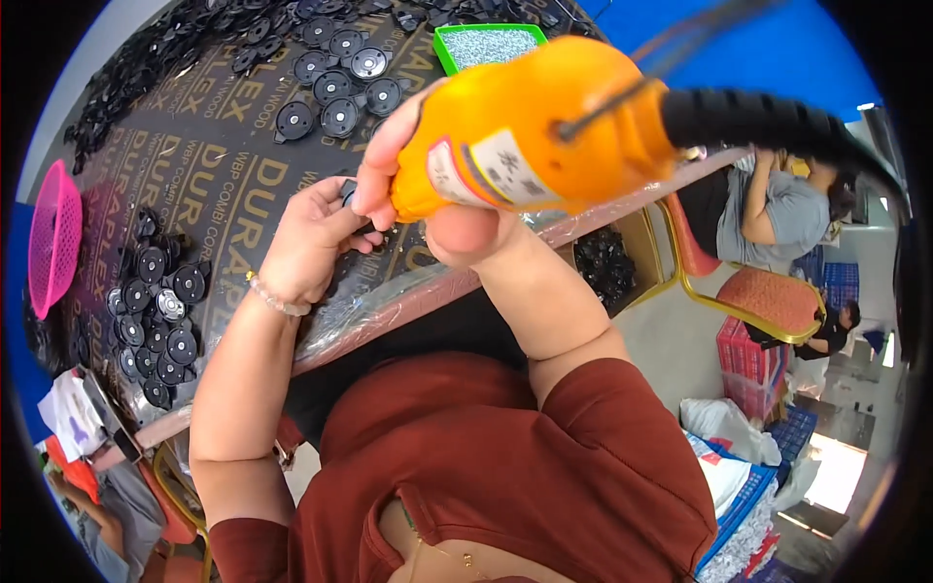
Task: The person assembles small black plastic circular components using an electric screwdriver at a factory workbench.
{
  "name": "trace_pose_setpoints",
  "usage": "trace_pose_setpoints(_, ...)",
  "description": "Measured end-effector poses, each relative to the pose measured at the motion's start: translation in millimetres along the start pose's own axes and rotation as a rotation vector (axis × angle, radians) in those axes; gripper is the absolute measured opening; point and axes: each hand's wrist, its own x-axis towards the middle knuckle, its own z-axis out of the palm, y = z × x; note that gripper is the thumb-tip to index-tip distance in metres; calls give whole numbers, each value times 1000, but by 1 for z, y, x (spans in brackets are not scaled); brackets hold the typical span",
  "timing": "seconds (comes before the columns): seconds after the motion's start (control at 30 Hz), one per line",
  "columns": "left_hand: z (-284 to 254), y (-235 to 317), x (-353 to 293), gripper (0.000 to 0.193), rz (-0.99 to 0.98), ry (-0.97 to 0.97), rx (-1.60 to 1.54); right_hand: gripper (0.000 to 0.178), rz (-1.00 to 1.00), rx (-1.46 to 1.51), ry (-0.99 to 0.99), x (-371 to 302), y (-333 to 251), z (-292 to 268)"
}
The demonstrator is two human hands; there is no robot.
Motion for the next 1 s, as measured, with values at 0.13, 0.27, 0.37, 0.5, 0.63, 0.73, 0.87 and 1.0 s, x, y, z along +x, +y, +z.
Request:
trace_pose_setpoints(0.13,0,5,-3,16,-31,-3,60,75,120,-41,10,-2,-5,3)
trace_pose_setpoints(0.27,5,9,-9,15,-62,-78,226,87,167,44,30,1,-21,-2)
trace_pose_setpoints(0.37,8,5,-9,23,-77,-65,251,89,-32,11,-6,-3,-40,-35)
trace_pose_setpoints(0.5,5,3,-13,21,-34,-31,146,70,-299,-343,253,-7,-83,-91)
trace_pose_setpoints(0.63,12,6,-14,18,-27,-11,161,69,-258,-597,523,-11,-90,-147)
trace_pose_setpoints(0.73,8,2,-11,18,-14,-30,145,70,-257,-572,546,-11,-81,-161)
trace_pose_setpoints(0.87,4,-1,-11,20,6,-32,131,73,-280,-594,550,-10,-76,-163)
trace_pose_setpoints(1.0,4,-1,-11,20,0,-34,125,74,-251,-639,562,-9,-77,-162)
